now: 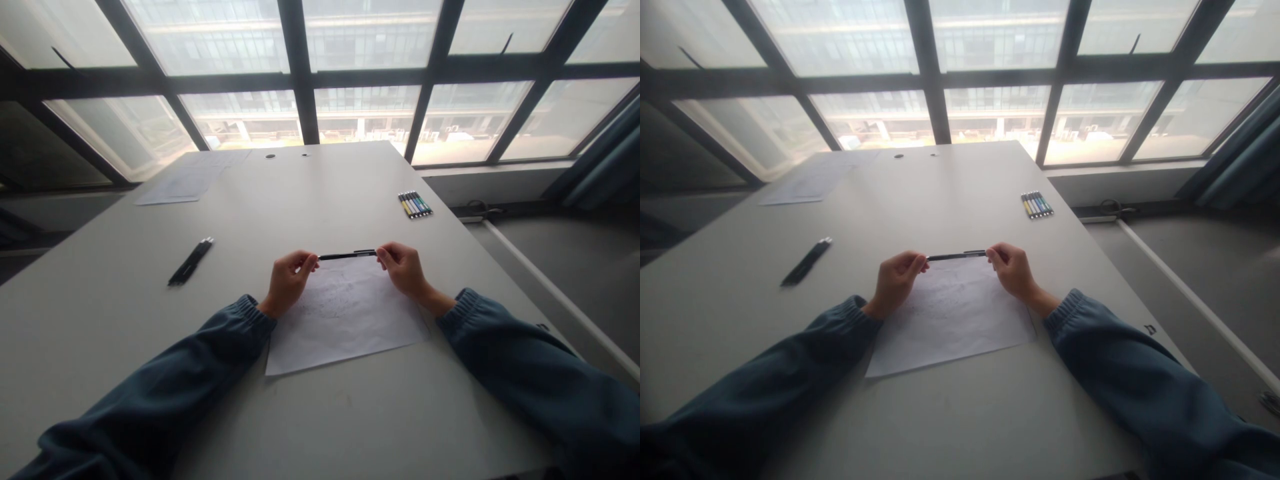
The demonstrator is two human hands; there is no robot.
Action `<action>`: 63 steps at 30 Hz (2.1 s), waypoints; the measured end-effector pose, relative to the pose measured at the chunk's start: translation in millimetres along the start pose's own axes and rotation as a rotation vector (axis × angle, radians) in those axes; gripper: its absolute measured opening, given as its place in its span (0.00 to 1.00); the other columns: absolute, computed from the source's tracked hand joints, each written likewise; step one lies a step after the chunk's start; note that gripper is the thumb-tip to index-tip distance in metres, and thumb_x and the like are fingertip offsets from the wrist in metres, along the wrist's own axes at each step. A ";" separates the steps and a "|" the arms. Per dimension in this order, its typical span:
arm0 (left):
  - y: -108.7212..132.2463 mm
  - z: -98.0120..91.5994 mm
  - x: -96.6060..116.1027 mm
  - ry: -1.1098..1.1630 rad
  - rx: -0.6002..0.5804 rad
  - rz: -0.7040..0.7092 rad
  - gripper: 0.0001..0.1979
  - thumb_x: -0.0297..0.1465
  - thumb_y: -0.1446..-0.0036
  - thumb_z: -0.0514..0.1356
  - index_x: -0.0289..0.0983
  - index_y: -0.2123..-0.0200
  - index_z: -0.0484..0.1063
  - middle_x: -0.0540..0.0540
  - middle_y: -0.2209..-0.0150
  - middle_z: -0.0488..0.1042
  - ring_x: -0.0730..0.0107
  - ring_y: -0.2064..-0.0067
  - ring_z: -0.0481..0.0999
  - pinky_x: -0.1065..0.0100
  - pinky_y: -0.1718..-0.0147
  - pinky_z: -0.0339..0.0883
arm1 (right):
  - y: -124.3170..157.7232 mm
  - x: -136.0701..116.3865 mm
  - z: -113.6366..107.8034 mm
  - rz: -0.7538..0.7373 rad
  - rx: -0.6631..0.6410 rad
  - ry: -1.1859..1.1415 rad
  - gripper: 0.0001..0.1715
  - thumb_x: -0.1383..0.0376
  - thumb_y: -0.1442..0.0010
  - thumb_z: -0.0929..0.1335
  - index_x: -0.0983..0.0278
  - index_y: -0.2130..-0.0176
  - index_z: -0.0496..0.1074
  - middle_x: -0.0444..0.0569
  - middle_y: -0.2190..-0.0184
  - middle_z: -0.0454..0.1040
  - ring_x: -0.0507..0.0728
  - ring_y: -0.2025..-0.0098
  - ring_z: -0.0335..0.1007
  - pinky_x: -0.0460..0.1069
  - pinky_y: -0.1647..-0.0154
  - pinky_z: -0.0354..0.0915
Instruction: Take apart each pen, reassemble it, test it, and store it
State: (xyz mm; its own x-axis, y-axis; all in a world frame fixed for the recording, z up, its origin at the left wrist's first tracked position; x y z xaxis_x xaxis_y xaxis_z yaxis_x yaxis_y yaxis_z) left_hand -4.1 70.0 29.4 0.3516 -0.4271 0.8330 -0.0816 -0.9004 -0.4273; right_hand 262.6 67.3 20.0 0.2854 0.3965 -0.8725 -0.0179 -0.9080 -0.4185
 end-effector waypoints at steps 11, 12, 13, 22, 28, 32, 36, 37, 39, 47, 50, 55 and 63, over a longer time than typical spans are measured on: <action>0.0 0.6 -1.8 -0.007 -0.005 0.001 0.15 0.41 0.38 0.62 0.35 0.70 0.78 0.45 0.73 0.79 0.70 0.70 0.78 0.71 0.70 0.72 | 0.4 -1.2 0.3 -0.010 -0.008 0.014 0.22 0.51 0.36 0.68 0.64 0.72 0.73 0.44 0.79 0.71 0.52 0.77 0.64 0.47 0.75 0.59; 0.0 0.5 -2.2 -0.008 -0.005 0.000 0.15 0.41 0.38 0.62 0.35 0.70 0.78 0.45 0.73 0.79 0.70 0.70 0.78 0.71 0.70 0.72 | 0.4 -0.8 0.3 -0.010 -0.007 0.017 0.22 0.50 0.36 0.68 0.63 0.72 0.73 0.44 0.79 0.71 0.52 0.77 0.64 0.47 0.75 0.59; 0.0 0.4 -2.3 -0.012 -0.005 0.000 0.15 0.41 0.38 0.62 0.35 0.70 0.78 0.45 0.73 0.79 0.70 0.70 0.78 0.71 0.70 0.72 | 0.4 -0.3 0.2 -0.009 -0.007 0.021 0.22 0.50 0.36 0.68 0.63 0.73 0.73 0.44 0.79 0.71 0.52 0.77 0.64 0.47 0.75 0.59; 0.2 -0.4 -0.6 -0.042 -0.006 0.012 0.16 0.42 0.37 0.62 0.36 0.71 0.78 0.47 0.75 0.78 0.71 0.72 0.76 0.72 0.71 0.70 | 0.3 0.8 1.1 -0.011 -0.009 0.018 0.23 0.50 0.35 0.67 0.64 0.72 0.73 0.45 0.78 0.72 0.52 0.77 0.63 0.47 0.75 0.59; 0.5 0.4 -2.9 -0.038 -0.014 0.001 0.17 0.42 0.37 0.61 0.36 0.71 0.77 0.46 0.75 0.78 0.71 0.72 0.77 0.71 0.70 0.71 | 0.9 1.1 1.6 -0.006 -0.015 0.012 0.23 0.50 0.35 0.67 0.64 0.72 0.73 0.44 0.79 0.71 0.51 0.77 0.63 0.47 0.75 0.58; 0.3 0.7 -5.1 -0.023 -0.013 -0.004 0.17 0.42 0.37 0.61 0.35 0.71 0.77 0.46 0.75 0.78 0.70 0.72 0.77 0.71 0.71 0.72 | 1.3 1.3 1.8 -0.010 -0.017 0.016 0.23 0.51 0.34 0.67 0.64 0.72 0.73 0.44 0.79 0.71 0.51 0.77 0.63 0.47 0.75 0.58; 0.1 0.7 -5.5 -0.023 -0.012 -0.003 0.17 0.42 0.37 0.61 0.35 0.71 0.77 0.46 0.75 0.78 0.71 0.72 0.77 0.71 0.71 0.72 | 0.9 1.7 2.2 -0.004 -0.018 0.007 0.22 0.52 0.34 0.67 0.64 0.72 0.73 0.44 0.79 0.70 0.51 0.78 0.63 0.47 0.75 0.58; 0.1 0.7 -5.5 -0.025 -0.013 -0.003 0.17 0.42 0.37 0.61 0.35 0.71 0.77 0.46 0.75 0.78 0.71 0.72 0.77 0.71 0.71 0.72 | 0.8 1.7 2.4 -0.004 -0.019 0.006 0.22 0.52 0.34 0.67 0.64 0.72 0.73 0.44 0.79 0.70 0.51 0.78 0.62 0.47 0.75 0.58; 0.2 0.9 -5.7 -0.027 -0.016 -0.003 0.17 0.42 0.37 0.61 0.35 0.71 0.77 0.46 0.74 0.78 0.71 0.72 0.77 0.71 0.71 0.72 | 0.9 1.4 2.8 -0.002 -0.021 0.006 0.22 0.52 0.34 0.67 0.64 0.73 0.73 0.44 0.79 0.70 0.51 0.78 0.63 0.47 0.75 0.58; 0.3 1.3 -7.3 -0.034 -0.022 -0.005 0.17 0.41 0.36 0.61 0.35 0.71 0.77 0.47 0.75 0.78 0.72 0.72 0.77 0.71 0.71 0.71 | 0.8 -0.5 2.6 -0.016 -0.018 0.038 0.23 0.52 0.34 0.67 0.65 0.73 0.73 0.44 0.80 0.70 0.50 0.78 0.62 0.47 0.75 0.58; 0.2 1.4 -6.3 -0.029 -0.022 0.000 0.17 0.41 0.36 0.61 0.35 0.71 0.77 0.47 0.75 0.78 0.72 0.72 0.77 0.71 0.71 0.71 | 0.8 0.3 2.8 -0.009 -0.019 0.034 0.23 0.52 0.34 0.67 0.65 0.73 0.73 0.44 0.80 0.70 0.50 0.78 0.62 0.47 0.75 0.58; 0.2 1.2 -5.6 -0.030 -0.019 0.001 0.18 0.41 0.36 0.60 0.35 0.71 0.77 0.47 0.75 0.78 0.72 0.73 0.76 0.71 0.71 0.71 | 1.3 0.4 3.7 -0.008 -0.025 0.025 0.24 0.51 0.34 0.66 0.65 0.74 0.72 0.44 0.80 0.70 0.50 0.78 0.62 0.47 0.75 0.58; 0.1 1.5 -4.9 -0.022 -0.019 0.011 0.18 0.41 0.35 0.60 0.34 0.72 0.77 0.46 0.76 0.77 0.72 0.73 0.76 0.71 0.72 0.70 | 1.3 0.2 3.4 -0.008 -0.029 0.031 0.25 0.51 0.34 0.66 0.64 0.75 0.71 0.43 0.81 0.68 0.50 0.79 0.60 0.47 0.76 0.56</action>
State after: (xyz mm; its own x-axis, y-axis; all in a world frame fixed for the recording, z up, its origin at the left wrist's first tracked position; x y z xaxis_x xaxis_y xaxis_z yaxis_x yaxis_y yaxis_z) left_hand -4.4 72.1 24.7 0.3705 -0.4357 0.8203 -0.1033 -0.8970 -0.4298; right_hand 259.4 66.6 18.4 0.3154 0.3997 -0.8606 0.0120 -0.9086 -0.4176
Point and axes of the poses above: each hand's wrist, its own y-axis away from the middle knuckle, its own z-axis out of the palm, x = y × z, the point moved 9 cm from there along -y, towards the middle knuckle
